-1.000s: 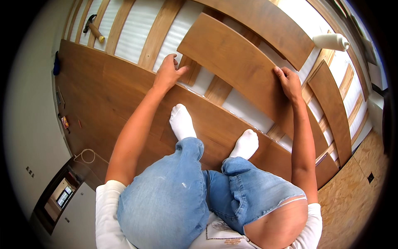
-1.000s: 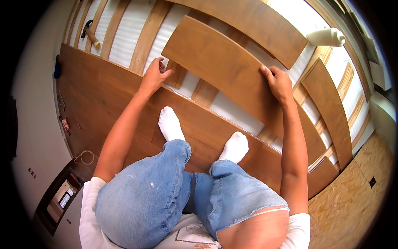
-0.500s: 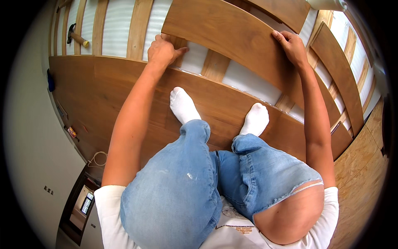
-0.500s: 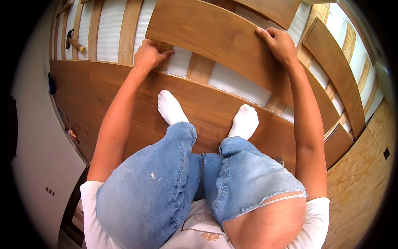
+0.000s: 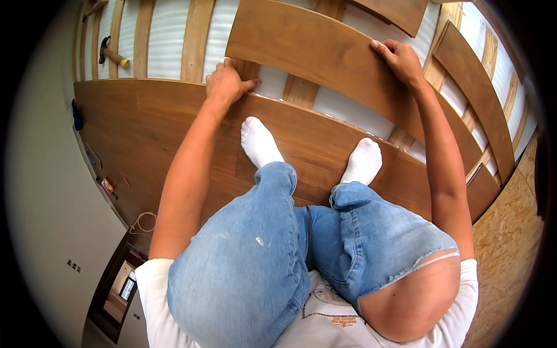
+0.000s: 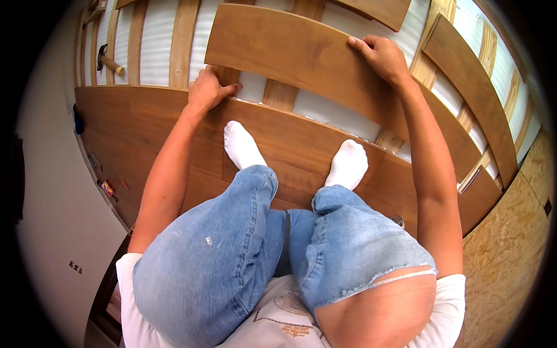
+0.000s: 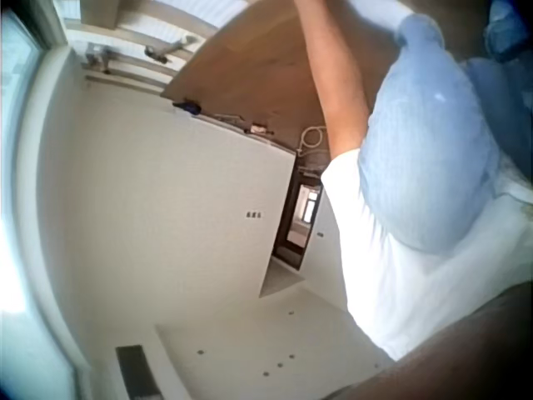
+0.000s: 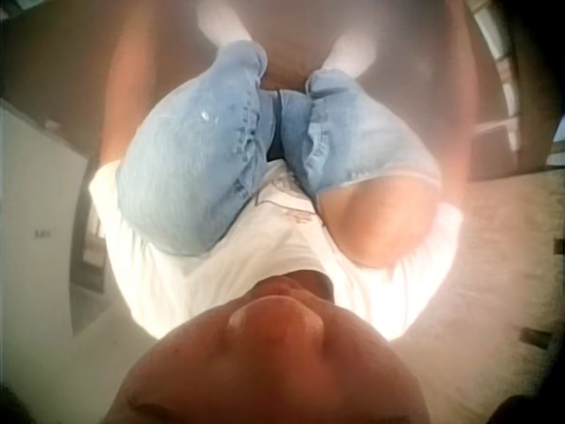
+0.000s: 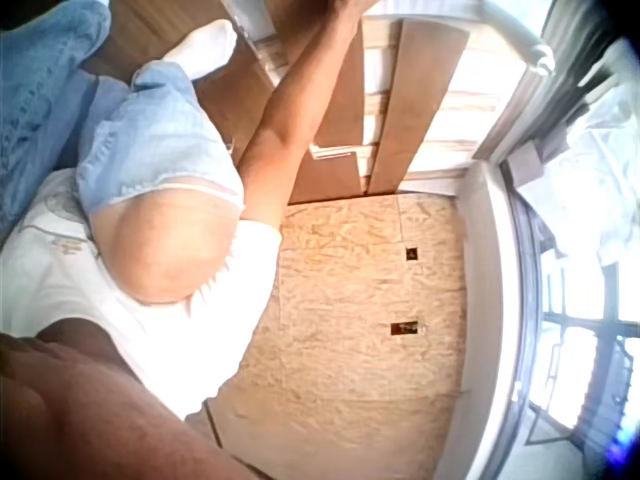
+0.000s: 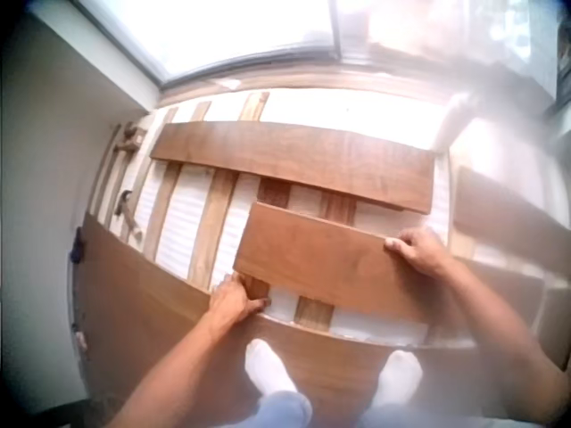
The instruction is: The person installs wood flooring by applying glue to the planks, fitting them together, and securing them using a hammer and a pneumatic nail gun.
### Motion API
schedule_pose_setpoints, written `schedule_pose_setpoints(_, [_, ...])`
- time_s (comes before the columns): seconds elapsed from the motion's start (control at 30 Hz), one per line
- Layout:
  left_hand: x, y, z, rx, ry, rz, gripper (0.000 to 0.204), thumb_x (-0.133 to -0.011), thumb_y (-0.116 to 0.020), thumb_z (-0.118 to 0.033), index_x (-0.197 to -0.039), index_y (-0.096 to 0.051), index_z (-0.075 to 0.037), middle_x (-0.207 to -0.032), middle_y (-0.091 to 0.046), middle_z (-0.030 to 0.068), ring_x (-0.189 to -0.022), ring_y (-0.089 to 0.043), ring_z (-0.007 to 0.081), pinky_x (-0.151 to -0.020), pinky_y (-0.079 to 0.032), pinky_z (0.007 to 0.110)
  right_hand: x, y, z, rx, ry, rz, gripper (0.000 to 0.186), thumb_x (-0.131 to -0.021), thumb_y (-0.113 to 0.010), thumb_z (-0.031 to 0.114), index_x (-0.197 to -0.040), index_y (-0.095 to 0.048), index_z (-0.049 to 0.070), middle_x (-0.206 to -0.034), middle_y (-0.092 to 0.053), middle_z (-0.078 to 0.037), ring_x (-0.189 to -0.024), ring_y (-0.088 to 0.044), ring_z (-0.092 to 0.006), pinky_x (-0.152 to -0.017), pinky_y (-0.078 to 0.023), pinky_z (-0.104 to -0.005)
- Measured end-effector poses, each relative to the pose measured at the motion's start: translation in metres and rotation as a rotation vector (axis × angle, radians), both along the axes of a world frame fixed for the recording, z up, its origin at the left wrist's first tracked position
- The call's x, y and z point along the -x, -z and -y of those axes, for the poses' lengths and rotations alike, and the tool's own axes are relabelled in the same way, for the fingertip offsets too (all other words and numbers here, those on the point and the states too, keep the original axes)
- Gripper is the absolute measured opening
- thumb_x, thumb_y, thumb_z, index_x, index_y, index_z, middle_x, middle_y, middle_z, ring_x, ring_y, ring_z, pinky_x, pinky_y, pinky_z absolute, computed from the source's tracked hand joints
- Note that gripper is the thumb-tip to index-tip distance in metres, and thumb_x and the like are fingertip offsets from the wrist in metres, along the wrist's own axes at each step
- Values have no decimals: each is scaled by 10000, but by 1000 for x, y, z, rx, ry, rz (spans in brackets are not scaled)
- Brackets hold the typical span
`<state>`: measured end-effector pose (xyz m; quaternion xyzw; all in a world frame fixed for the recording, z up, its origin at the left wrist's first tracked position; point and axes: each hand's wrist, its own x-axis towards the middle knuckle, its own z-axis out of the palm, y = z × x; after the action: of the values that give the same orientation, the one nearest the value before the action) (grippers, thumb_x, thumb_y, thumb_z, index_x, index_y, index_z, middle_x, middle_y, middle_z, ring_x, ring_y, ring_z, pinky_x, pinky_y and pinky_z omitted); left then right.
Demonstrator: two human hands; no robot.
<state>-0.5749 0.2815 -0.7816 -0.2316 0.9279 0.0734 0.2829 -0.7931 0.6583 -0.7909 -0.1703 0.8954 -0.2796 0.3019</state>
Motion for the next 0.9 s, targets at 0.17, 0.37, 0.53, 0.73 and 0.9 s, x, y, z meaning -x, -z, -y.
schedule_pose_setpoints(0.17, [-9,1,27,-169,-45,-28,686,-872,-739,-531,-1257,-604,20,-1203,-688,207,-1119,-645,375,-973,-491,473,-12,4,6,-41,-34,5,639,-947,-608,650,-1040,-782,42,-901,-764,-167,-859,-727,-325,-793,-552,-419])
schedule_pose_setpoints(0.37, [-9,20,79,-741,-456,-479,323,-1051,-548,-306,-1123,-704,-33,-1038,-726,77,-971,-669,229,-874,-519,364,-23,1,10,-20,-45,-67,602,-954,-609,623,-996,-788,50,-878,-759,-176,-840,-726,-351,-787,-556,-446])
schedule_pose_setpoints(0.53, [15,31,48,-789,-549,-397,335,-1061,-590,-392,-1078,-682,-70,-907,-590,-36,-825,-533,79,-716,-445,272,-28,23,-1,5,-43,-118,643,-899,-610,688,-889,-780,67,-916,-744,-221,-908,-711,-429,-863,-558,-509])
schedule_pose_setpoints(0.73, [-4,31,53,-414,-171,-321,460,-1094,-512,-429,-965,-600,3,-773,-543,78,-704,-482,189,-647,-421,364,-69,10,-26,158,-11,-580,266,-880,-739,331,-841,-707,70,-944,-657,-118,-982,-607,-310,-875,-499,-436])
schedule_pose_setpoints(0.9, [17,26,45,-225,-5,-243,541,-1086,-473,-502,-1037,-609,20,-855,-637,252,-773,-561,440,-712,-453,503,-93,10,-56,113,182,-749,231,-845,-780,259,-932,-693,64,-1004,-637,-95,-1002,-590,-294,-918,-477,-426])
